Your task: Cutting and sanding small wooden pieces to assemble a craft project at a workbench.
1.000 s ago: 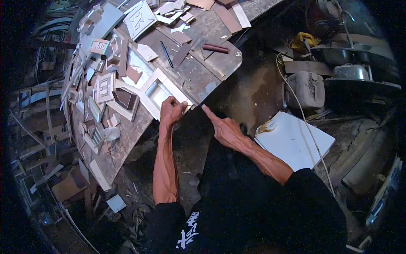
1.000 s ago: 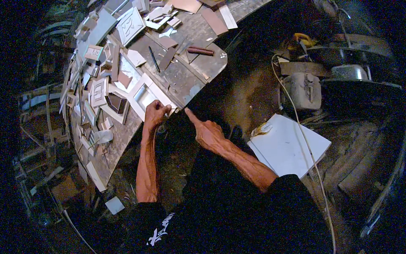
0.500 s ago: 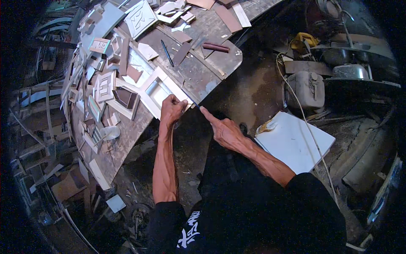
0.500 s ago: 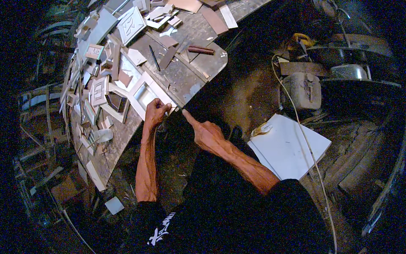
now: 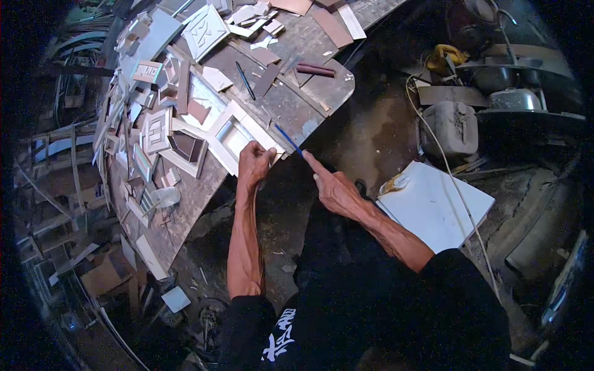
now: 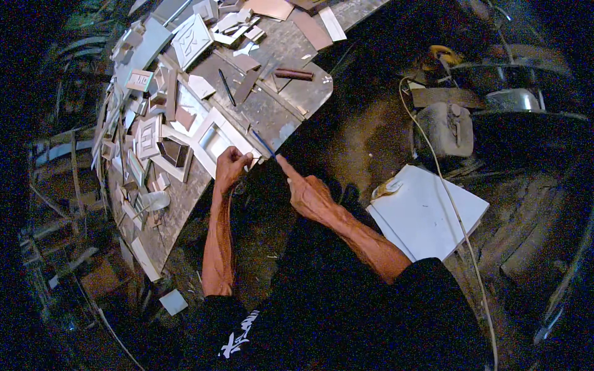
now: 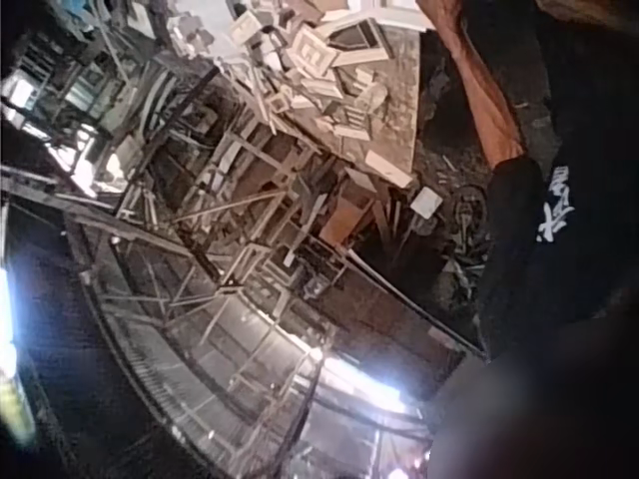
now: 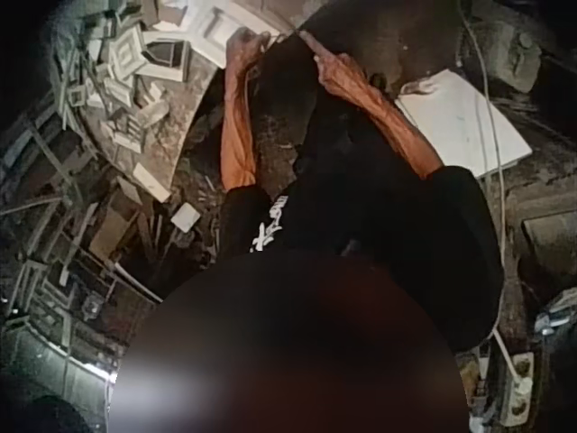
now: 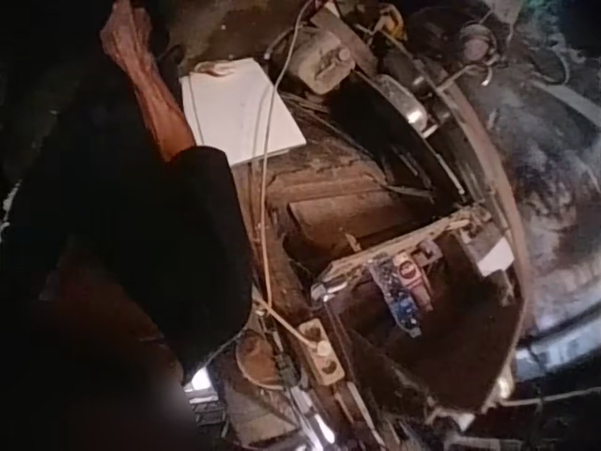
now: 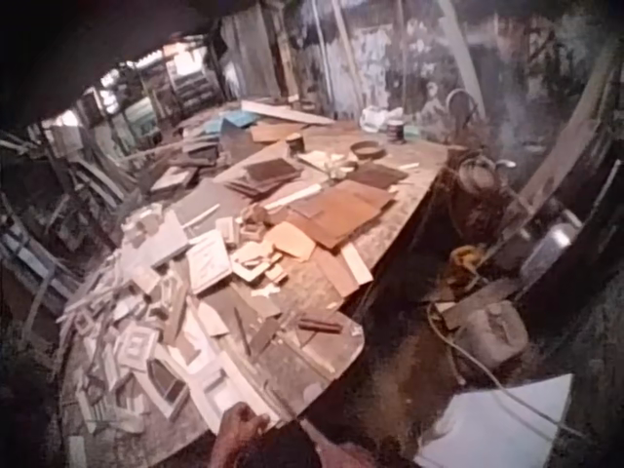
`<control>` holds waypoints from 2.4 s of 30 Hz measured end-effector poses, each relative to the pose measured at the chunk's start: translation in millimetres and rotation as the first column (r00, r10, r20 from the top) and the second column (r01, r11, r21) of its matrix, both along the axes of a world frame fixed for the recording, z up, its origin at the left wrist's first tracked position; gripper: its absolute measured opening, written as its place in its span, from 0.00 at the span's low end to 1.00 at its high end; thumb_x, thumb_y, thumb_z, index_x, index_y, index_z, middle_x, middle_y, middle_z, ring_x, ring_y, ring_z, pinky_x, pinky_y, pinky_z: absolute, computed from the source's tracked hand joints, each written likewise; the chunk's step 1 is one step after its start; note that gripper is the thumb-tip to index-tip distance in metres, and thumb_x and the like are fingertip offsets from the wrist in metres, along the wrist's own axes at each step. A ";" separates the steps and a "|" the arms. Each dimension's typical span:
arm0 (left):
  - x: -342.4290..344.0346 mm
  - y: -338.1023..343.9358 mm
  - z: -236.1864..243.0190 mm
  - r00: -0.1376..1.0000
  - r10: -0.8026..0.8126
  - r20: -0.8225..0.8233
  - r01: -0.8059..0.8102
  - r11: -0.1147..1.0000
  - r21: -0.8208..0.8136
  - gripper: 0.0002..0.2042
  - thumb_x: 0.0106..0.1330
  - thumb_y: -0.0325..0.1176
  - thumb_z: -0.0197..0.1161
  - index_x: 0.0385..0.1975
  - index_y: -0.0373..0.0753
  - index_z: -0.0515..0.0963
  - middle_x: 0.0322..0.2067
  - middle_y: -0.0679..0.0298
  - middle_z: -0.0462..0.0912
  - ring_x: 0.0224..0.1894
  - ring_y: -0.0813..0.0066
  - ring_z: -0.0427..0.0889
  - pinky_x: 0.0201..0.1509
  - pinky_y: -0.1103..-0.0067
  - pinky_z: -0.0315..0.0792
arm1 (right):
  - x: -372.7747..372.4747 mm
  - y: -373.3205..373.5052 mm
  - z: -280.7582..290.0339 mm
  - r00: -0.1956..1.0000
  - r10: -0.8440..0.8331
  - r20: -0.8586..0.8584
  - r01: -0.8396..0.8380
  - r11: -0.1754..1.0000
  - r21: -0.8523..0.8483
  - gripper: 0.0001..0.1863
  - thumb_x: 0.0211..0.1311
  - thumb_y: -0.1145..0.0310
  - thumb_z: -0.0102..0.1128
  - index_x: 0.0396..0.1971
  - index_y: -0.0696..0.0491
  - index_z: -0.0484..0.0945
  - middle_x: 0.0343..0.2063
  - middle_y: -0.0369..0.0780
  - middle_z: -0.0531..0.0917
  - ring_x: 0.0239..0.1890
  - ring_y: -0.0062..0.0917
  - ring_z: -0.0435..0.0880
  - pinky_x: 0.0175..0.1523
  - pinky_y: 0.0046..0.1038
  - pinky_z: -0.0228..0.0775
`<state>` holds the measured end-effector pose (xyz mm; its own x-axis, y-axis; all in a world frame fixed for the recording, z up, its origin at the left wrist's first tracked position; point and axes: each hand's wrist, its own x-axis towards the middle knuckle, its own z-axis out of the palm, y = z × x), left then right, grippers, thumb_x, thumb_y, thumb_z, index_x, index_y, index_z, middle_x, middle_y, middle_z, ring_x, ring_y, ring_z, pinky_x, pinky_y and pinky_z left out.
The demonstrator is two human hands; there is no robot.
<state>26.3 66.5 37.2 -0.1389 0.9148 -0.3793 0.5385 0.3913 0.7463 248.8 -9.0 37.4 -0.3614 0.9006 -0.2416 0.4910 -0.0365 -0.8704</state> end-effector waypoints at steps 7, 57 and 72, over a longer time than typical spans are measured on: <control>3.7 -16.2 -5.6 1.000 0.028 -0.010 -0.025 0.973 0.228 0.12 0.53 0.31 0.66 0.20 0.36 0.67 0.15 0.69 0.68 0.20 0.81 0.65 0.25 0.80 0.62 | -6.3 9.1 7.3 0.979 0.155 0.130 -0.145 0.986 -0.082 0.11 0.65 0.67 0.41 0.40 0.57 0.69 0.12 0.50 0.74 0.15 0.44 0.75 0.22 0.44 0.65; 27.5 -29.2 -11.8 0.996 0.079 -0.048 -0.048 0.886 0.461 0.11 0.58 0.28 0.60 0.28 0.34 0.64 0.19 0.63 0.67 0.23 0.72 0.66 0.29 0.74 0.65 | -57.2 14.9 -57.7 0.990 -0.137 0.039 0.096 0.844 0.528 0.07 0.49 0.73 0.54 0.28 0.58 0.68 0.13 0.49 0.77 0.17 0.45 0.79 0.22 0.42 0.70; 29.7 -29.7 -13.3 0.977 0.108 -0.184 -0.004 0.872 0.490 0.11 0.57 0.28 0.61 0.28 0.32 0.64 0.19 0.53 0.71 0.24 0.63 0.72 0.30 0.68 0.66 | -39.7 24.0 -2.3 0.994 -0.011 0.108 -0.013 0.977 0.214 0.09 0.49 0.74 0.52 0.30 0.62 0.67 0.13 0.54 0.76 0.19 0.47 0.80 0.23 0.45 0.70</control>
<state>56.0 36.8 23.9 -0.2200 0.9638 0.1503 0.6835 0.0424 0.7288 209.1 15.1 35.2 -0.3446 0.9353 -0.0811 0.5824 0.1452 -0.7998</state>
